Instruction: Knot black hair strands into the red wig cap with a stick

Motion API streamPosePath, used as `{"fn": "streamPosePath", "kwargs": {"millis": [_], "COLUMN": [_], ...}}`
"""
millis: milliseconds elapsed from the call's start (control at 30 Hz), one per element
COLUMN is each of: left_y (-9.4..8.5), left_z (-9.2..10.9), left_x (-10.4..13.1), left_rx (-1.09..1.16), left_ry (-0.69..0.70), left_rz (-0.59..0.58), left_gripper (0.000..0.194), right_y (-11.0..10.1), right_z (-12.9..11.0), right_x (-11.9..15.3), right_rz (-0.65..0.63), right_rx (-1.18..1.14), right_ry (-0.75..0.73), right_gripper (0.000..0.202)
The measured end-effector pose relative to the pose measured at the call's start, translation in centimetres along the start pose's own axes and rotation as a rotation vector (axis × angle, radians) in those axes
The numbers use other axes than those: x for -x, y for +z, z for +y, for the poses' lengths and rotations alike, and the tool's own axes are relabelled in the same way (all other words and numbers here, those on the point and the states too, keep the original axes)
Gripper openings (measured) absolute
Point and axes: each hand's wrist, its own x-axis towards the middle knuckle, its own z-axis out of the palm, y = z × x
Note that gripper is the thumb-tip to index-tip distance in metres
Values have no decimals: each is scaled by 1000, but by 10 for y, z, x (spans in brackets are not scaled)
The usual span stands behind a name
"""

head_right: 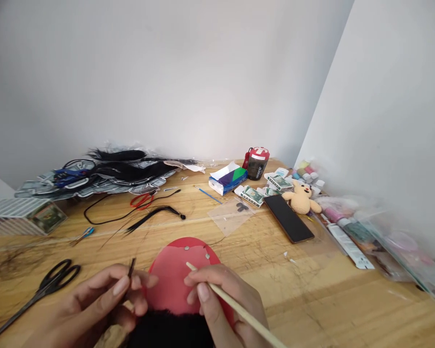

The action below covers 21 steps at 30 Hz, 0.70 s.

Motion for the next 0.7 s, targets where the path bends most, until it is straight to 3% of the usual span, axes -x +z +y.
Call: {"fn": "streamPosePath", "kwargs": {"millis": [67,200,400,500,700], "left_y": [2,6,4,4,1], "left_z": [0,-2,3,5,2], "left_x": [1,6,10,15,18], "left_rx": [211,414,436,431,312], "left_ry": [-90,-84,-25,28,83], "left_rz": [41,54,67,70,107], "left_gripper": [27,32,22,23,28], "right_y": [-1,0,14,25,58], "right_z": [0,1,2,-4,-15], "right_x": [0,1,3,0,-9], "right_rz": [-8,-22,-26,-125,-217], "right_rx": [31,216,405,509,421], "right_ry": [-12,-140,-364,-449,-345], "right_gripper": [16,17,13,23,23]}}
